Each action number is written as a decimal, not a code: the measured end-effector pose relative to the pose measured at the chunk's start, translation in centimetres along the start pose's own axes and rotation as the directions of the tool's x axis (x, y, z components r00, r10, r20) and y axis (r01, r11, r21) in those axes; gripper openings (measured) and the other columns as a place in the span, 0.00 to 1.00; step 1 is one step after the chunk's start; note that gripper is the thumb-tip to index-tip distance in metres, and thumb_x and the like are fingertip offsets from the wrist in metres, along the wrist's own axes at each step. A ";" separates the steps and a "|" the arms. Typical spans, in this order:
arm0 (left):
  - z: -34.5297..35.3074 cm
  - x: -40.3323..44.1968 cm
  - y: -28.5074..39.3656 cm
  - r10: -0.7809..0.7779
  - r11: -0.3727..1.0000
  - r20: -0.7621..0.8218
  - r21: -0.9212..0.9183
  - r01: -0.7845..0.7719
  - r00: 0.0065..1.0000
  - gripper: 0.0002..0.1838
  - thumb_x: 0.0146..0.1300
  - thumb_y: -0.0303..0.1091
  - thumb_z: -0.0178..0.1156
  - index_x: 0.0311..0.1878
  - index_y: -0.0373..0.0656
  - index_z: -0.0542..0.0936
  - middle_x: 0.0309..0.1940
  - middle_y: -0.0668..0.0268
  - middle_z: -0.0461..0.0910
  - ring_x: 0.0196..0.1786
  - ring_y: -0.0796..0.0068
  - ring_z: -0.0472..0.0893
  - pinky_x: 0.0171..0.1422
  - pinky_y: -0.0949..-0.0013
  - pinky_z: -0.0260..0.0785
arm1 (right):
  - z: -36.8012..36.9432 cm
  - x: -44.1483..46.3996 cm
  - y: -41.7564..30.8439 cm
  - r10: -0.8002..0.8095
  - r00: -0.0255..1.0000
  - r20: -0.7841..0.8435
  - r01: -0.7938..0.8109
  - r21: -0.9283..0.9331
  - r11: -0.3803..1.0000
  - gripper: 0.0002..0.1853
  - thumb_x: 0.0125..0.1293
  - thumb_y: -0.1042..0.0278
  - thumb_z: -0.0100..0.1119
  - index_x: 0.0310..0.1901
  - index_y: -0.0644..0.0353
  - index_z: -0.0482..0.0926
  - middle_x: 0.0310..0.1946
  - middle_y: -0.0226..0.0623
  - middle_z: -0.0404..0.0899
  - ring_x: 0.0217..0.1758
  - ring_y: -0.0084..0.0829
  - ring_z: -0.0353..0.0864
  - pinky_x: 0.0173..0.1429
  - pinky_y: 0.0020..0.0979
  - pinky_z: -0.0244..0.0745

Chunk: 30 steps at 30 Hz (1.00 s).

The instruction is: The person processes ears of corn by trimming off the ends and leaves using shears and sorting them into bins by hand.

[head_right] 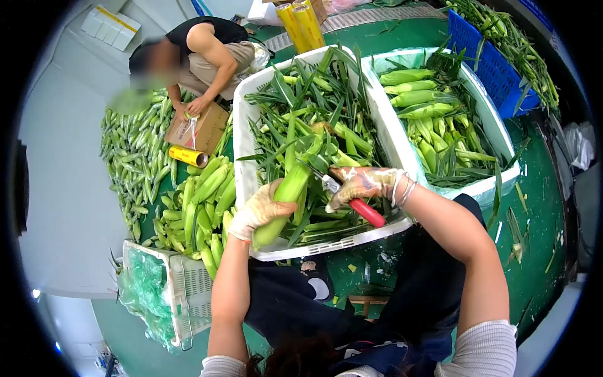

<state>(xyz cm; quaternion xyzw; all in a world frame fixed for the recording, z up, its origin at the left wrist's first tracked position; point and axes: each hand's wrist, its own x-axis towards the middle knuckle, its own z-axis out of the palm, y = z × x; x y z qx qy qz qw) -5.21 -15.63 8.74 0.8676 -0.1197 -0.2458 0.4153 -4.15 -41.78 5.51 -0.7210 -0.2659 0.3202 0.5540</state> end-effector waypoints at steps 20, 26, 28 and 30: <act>-1.2 2.1 -7.4 0.043 0.872 0.500 -0.442 0.212 0.865 0.40 0.43 0.28 0.71 0.61 0.27 0.65 0.49 0.56 0.77 0.44 0.69 0.80 0.48 0.69 0.74 | 0.5 0.3 -2.3 0.166 0.955 0.247 -0.275 0.522 0.807 0.14 0.53 0.65 0.66 0.34 0.65 0.74 0.19 0.30 0.74 0.21 0.22 0.73 0.29 0.26 0.72; -8.0 -2.2 -8.6 -0.339 0.849 0.062 -0.410 0.334 0.939 0.24 0.61 0.42 0.59 0.55 0.35 0.72 0.43 0.57 0.78 0.41 0.69 0.80 0.48 0.68 0.73 | -5.6 -1.5 0.2 0.384 0.923 -0.014 -0.355 0.353 0.866 0.18 0.57 0.51 0.63 0.28 0.61 0.76 0.17 0.30 0.73 0.17 0.24 0.73 0.24 0.27 0.72; -10.5 -3.9 -12.8 -0.150 0.937 -0.502 0.203 0.285 0.852 0.23 0.63 0.43 0.55 0.53 0.33 0.76 0.48 0.58 0.79 0.53 0.65 0.75 0.60 0.68 0.64 | -7.1 -3.8 -0.3 0.483 0.864 -0.138 -0.497 -0.085 0.864 0.23 0.53 0.47 0.66 0.33 0.64 0.78 0.21 0.32 0.74 0.25 0.27 0.76 0.32 0.29 0.72; -13.7 -4.2 -14.9 -0.159 0.982 -0.575 -0.176 0.068 0.803 0.22 0.58 0.45 0.60 0.46 0.34 0.78 0.43 0.61 0.79 0.44 0.69 0.75 0.53 0.69 0.67 | -8.7 -6.3 0.3 0.478 0.844 -0.245 -0.517 -0.133 0.845 0.25 0.50 0.48 0.68 0.37 0.65 0.77 0.26 0.35 0.77 0.30 0.28 0.77 0.36 0.29 0.72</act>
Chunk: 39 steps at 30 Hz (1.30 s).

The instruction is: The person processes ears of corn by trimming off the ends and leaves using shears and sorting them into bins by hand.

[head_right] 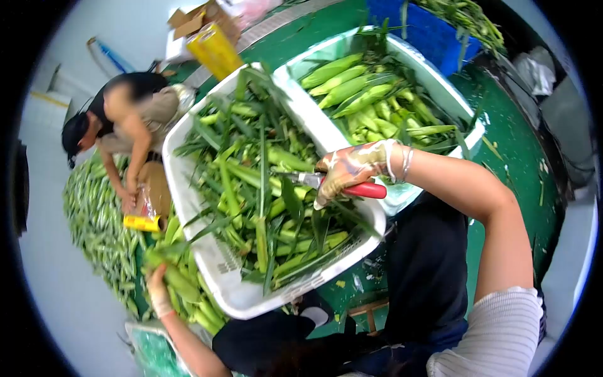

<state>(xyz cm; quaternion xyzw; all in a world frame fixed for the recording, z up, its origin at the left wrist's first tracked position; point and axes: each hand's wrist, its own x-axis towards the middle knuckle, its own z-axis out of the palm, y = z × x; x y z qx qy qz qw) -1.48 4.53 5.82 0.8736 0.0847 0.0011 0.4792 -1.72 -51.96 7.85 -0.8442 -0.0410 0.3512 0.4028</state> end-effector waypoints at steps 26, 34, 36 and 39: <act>17.2 2.4 9.3 -0.008 0.567 0.889 0.381 -0.730 0.458 0.29 0.49 0.44 0.68 0.53 0.40 0.76 0.49 0.54 0.79 0.47 0.56 0.81 0.51 0.63 0.74 | -9.9 7.4 18.8 0.377 0.675 -0.634 0.431 0.754 0.496 0.09 0.55 0.61 0.60 0.28 0.58 0.76 0.23 0.32 0.73 0.29 0.25 0.72 0.36 0.29 0.69; 20.6 -5.5 19.1 0.209 0.912 0.522 -0.409 0.028 0.827 0.24 0.65 0.46 0.56 0.54 0.35 0.75 0.42 0.61 0.80 0.44 0.74 0.78 0.52 0.72 0.69 | -0.2 -2.4 2.4 -0.278 0.930 -0.240 0.351 0.805 0.478 0.05 0.53 0.70 0.62 0.28 0.64 0.82 0.29 0.33 0.80 0.36 0.22 0.76 0.46 0.26 0.70; 22.5 -6.6 18.5 0.310 0.640 0.426 -0.755 0.144 0.850 0.29 0.64 0.51 0.57 0.57 0.35 0.72 0.47 0.60 0.78 0.50 0.70 0.76 0.58 0.68 0.67 | 3.0 -0.9 -0.7 -0.451 0.882 -0.137 0.429 0.632 0.645 0.08 0.59 0.68 0.57 0.29 0.64 0.80 0.31 0.35 0.81 0.41 0.25 0.78 0.49 0.27 0.71; 21.8 -6.5 16.1 0.299 0.284 0.390 -0.908 0.309 0.871 0.31 0.61 0.51 0.59 0.58 0.36 0.69 0.54 0.58 0.73 0.56 0.66 0.73 0.62 0.64 0.65 | 7.1 1.6 -3.2 -0.896 0.373 -0.240 0.879 -0.219 0.424 0.14 0.68 0.65 0.43 0.38 0.64 0.78 0.35 0.39 0.80 0.44 0.30 0.77 0.51 0.32 0.70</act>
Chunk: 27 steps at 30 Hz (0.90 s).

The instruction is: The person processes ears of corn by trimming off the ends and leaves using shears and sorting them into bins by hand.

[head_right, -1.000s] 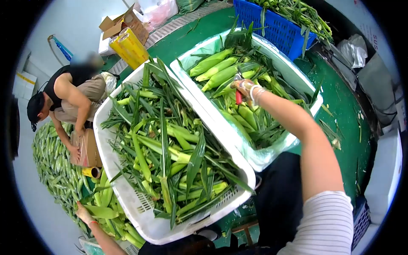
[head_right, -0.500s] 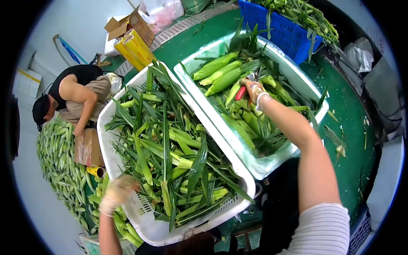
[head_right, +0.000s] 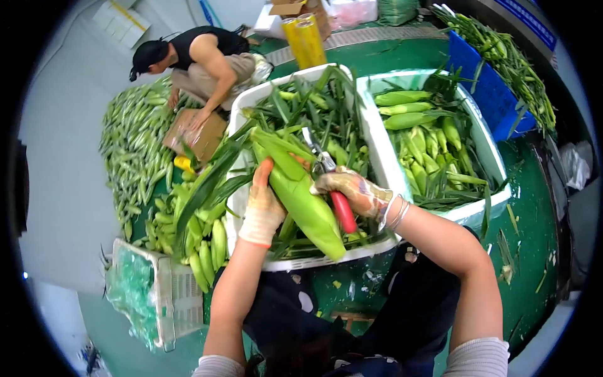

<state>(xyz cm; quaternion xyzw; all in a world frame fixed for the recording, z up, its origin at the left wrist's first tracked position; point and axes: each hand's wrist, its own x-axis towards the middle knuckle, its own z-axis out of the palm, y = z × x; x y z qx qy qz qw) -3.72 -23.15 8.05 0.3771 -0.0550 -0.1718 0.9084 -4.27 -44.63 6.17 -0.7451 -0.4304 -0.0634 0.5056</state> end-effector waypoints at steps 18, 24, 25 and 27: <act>-12.7 3.0 3.6 -0.146 0.964 -0.759 -0.253 -0.082 0.635 0.19 0.61 0.48 0.58 0.50 0.47 0.73 0.48 0.62 0.77 0.49 0.57 0.76 0.58 0.47 0.67 | 6.7 4.4 -1.9 0.074 0.979 -0.190 -0.199 -0.809 0.553 0.28 0.46 0.54 0.62 0.45 0.68 0.68 0.41 0.49 0.67 0.48 0.47 0.67 0.56 0.44 0.61; -9.7 1.8 5.2 -0.050 0.999 -0.836 -0.050 0.015 0.546 0.17 0.60 0.46 0.59 0.47 0.48 0.74 0.43 0.62 0.78 0.44 0.58 0.77 0.53 0.48 0.70 | 6.9 2.9 -1.9 0.671 0.740 -0.047 -0.604 -0.485 0.633 0.21 0.53 0.61 0.59 0.42 0.69 0.68 0.31 0.52 0.76 0.36 0.50 0.77 0.40 0.45 0.72; -10.5 1.7 5.4 -0.072 0.994 -0.821 -0.107 -0.029 0.566 0.16 0.59 0.45 0.60 0.46 0.48 0.74 0.42 0.62 0.78 0.44 0.58 0.77 0.52 0.48 0.70 | 6.9 2.3 -2.1 0.679 0.734 0.016 -0.605 -0.440 0.664 0.19 0.54 0.62 0.60 0.40 0.69 0.69 0.27 0.51 0.76 0.31 0.48 0.77 0.35 0.41 0.73; -13.0 2.1 6.6 -0.128 0.965 -0.764 -0.243 -0.098 0.633 0.14 0.58 0.41 0.61 0.45 0.47 0.75 0.40 0.60 0.78 0.42 0.57 0.76 0.50 0.50 0.70 | 6.8 1.1 -1.7 0.792 0.586 0.171 -0.810 0.109 0.576 0.19 0.54 0.61 0.61 0.39 0.69 0.70 0.24 0.47 0.76 0.26 0.43 0.78 0.33 0.37 0.76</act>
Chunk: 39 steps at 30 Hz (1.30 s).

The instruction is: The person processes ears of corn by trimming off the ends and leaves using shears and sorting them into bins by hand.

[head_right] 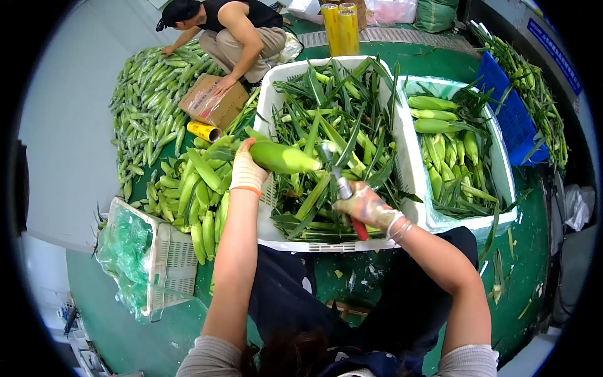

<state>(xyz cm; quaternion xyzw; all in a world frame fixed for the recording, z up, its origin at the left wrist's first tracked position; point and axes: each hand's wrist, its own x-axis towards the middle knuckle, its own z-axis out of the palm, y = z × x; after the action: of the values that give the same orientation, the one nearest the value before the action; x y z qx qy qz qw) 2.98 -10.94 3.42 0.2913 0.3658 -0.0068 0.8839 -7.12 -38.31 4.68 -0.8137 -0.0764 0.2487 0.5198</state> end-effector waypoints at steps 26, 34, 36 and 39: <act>2.3 -8.1 -5.0 -0.082 0.991 0.526 0.132 0.014 0.846 0.25 0.56 0.43 0.66 0.55 0.45 0.73 0.47 0.63 0.76 0.49 0.62 0.75 0.59 0.56 0.67 | 0.2 -1.1 -2.9 -0.185 0.956 -0.228 0.222 0.150 0.963 0.12 0.49 0.72 0.62 0.34 0.65 0.71 0.23 0.33 0.73 0.27 0.25 0.71 0.34 0.32 0.70; -1.4 -2.1 0.8 0.047 0.994 0.436 0.071 -0.086 0.899 0.22 0.57 0.49 0.64 0.39 0.36 0.76 0.32 0.54 0.79 0.36 0.57 0.77 0.48 0.56 0.72 | -1.7 1.7 0.3 -0.058 0.816 -0.575 0.174 0.149 0.973 0.11 0.53 0.67 0.60 0.36 0.64 0.75 0.26 0.41 0.78 0.28 0.32 0.76 0.35 0.33 0.73; -1.8 -2.3 1.5 0.187 0.879 0.403 0.338 -0.336 0.896 0.22 0.58 0.50 0.63 0.38 0.37 0.77 0.29 0.58 0.79 0.32 0.64 0.77 0.43 0.63 0.72 | -4.1 2.9 1.3 -0.034 0.843 -0.537 -0.039 -0.123 0.992 0.15 0.54 0.61 0.61 0.37 0.64 0.76 0.29 0.46 0.80 0.31 0.39 0.79 0.37 0.35 0.74; -1.6 -1.9 1.3 0.265 0.272 0.473 0.799 -0.536 0.840 0.17 0.60 0.45 0.61 0.40 0.38 0.79 0.27 0.65 0.80 0.30 0.74 0.77 0.39 0.70 0.70 | -5.0 3.3 1.1 -0.114 0.889 -0.443 -0.264 -0.700 0.664 0.26 0.47 0.53 0.66 0.39 0.68 0.73 0.32 0.54 0.79 0.36 0.48 0.80 0.42 0.40 0.75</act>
<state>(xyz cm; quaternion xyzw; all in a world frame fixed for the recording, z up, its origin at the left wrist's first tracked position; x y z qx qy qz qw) 0.87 -9.41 4.41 0.8054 0.1012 -0.0167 0.5838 -2.03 -41.57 4.26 -0.9907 -0.0140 0.0222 0.1337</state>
